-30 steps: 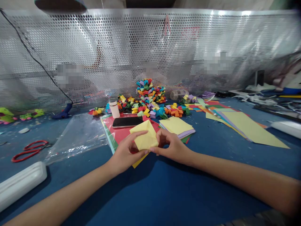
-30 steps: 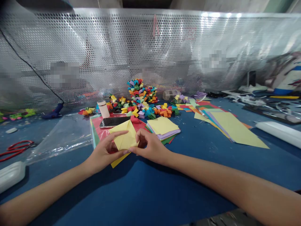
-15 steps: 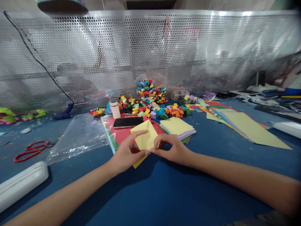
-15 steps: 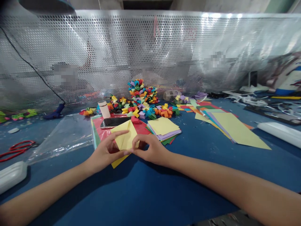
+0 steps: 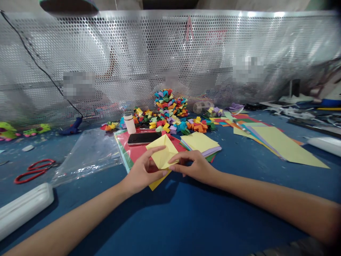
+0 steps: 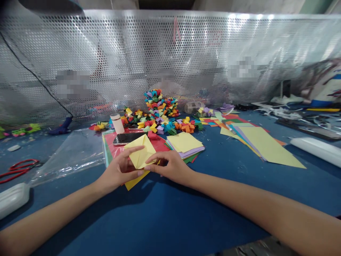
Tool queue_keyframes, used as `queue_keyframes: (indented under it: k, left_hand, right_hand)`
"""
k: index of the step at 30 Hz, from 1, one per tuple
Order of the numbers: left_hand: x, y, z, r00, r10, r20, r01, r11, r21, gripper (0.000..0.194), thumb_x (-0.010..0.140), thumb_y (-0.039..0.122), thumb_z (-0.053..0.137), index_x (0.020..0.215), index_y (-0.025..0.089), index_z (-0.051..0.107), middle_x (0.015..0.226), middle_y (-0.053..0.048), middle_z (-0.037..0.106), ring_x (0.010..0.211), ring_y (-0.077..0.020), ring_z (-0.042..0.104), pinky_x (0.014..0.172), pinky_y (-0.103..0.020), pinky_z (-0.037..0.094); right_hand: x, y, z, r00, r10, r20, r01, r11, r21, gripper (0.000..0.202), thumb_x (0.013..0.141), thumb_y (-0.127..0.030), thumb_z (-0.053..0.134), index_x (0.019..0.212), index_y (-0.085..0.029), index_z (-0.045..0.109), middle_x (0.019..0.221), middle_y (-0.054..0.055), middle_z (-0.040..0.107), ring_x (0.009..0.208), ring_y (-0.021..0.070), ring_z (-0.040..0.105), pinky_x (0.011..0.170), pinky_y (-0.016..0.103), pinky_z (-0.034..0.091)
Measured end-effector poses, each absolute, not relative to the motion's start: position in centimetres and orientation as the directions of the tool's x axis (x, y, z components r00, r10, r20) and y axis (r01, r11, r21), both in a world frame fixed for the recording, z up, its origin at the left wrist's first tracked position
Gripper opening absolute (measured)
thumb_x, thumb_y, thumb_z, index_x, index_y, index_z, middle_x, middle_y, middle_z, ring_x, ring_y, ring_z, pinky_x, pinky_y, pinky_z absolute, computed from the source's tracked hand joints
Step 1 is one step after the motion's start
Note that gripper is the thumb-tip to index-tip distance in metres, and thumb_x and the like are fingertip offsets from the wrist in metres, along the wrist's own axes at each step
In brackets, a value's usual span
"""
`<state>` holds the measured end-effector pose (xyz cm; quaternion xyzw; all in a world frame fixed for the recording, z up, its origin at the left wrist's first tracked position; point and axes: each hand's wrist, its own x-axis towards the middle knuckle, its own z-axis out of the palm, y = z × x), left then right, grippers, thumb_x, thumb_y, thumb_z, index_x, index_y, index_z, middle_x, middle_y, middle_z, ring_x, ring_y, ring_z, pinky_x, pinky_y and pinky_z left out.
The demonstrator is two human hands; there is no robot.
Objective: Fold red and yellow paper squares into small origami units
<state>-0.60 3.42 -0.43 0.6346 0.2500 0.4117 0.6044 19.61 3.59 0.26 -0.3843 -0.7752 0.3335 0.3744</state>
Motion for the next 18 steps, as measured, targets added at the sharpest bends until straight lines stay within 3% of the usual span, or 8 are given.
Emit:
queue_keyframes:
  k: [2,4,6,9,14,18]
  left_hand:
    - [-0.51,3.45,-0.53,0.55,0.805,0.223,-0.185,-0.143,0.972,0.065,0.073,0.016,0.072,0.13,0.02,0.039,0.095,-0.004,0.065,0.086,-0.0158,0.063,0.076,-0.027,0.049]
    - [-0.48,3.49,-0.64,0.545,0.81,0.216,-0.127,-0.175,0.976,0.063,0.075,0.019,0.071,0.13,0.02,0.04,0.079,0.0,0.063,0.069,-0.012,0.059,0.061,-0.023,0.046]
    - [-0.54,3.54,-0.74,0.531,0.821,0.211,-0.032,-0.23,0.973,0.06,0.077,0.022,0.069,0.131,0.02,0.042,0.057,0.008,0.047,0.048,-0.0063,0.041,0.045,-0.017,0.032]
    - [-0.71,3.55,-0.81,0.526,0.826,0.204,0.08,-0.287,0.954,0.058,0.08,0.025,0.066,0.133,0.019,0.041,0.049,0.012,0.028,0.044,-0.0059,0.023,0.041,-0.019,0.018]
    - [-0.8,3.56,-0.89,0.531,0.82,0.213,0.077,-0.297,0.952,0.057,0.081,0.029,0.065,0.133,0.02,0.042,0.05,0.011,0.028,0.044,-0.0062,0.024,0.041,-0.02,0.019]
    - [-0.75,3.68,-0.98,0.527,0.826,0.2,0.02,-0.247,0.969,0.057,0.08,0.032,0.066,0.131,0.021,0.043,0.054,0.009,0.043,0.044,-0.0059,0.035,0.044,-0.019,0.027]
  right_hand:
    - [19.61,3.51,0.26,-0.428,0.859,0.281,0.339,0.441,-0.831,0.031,0.076,-0.045,0.068,0.087,-0.016,0.07,0.058,0.0,0.064,0.042,0.0085,0.054,0.04,0.019,0.042]
    - [19.63,3.42,0.24,-0.432,0.865,0.257,0.348,0.423,-0.837,0.032,0.077,-0.045,0.067,0.088,-0.016,0.07,0.052,-0.001,0.062,0.04,0.0086,0.053,0.038,0.018,0.041]
    - [19.67,3.33,0.22,-0.435,0.863,0.256,0.371,0.431,-0.822,0.031,0.078,-0.045,0.066,0.087,-0.016,0.071,0.047,-0.002,0.058,0.039,0.0086,0.054,0.038,0.017,0.039]
    - [19.72,3.26,0.24,-0.44,0.856,0.272,0.398,0.457,-0.795,0.03,0.079,-0.045,0.064,0.086,-0.016,0.071,0.045,-0.003,0.057,0.039,0.0086,0.056,0.04,0.016,0.038]
    - [19.74,3.24,0.31,-0.431,0.866,0.253,0.367,0.424,-0.828,0.034,0.078,-0.046,0.066,0.093,-0.016,0.069,0.046,-0.003,0.058,0.039,0.0087,0.055,0.039,0.016,0.04]
    - [19.73,3.29,0.29,-0.389,0.883,0.261,0.34,0.401,-0.85,0.038,0.08,-0.045,0.063,0.106,-0.017,0.062,0.051,-0.003,0.061,0.038,0.0081,0.051,0.037,0.017,0.042]
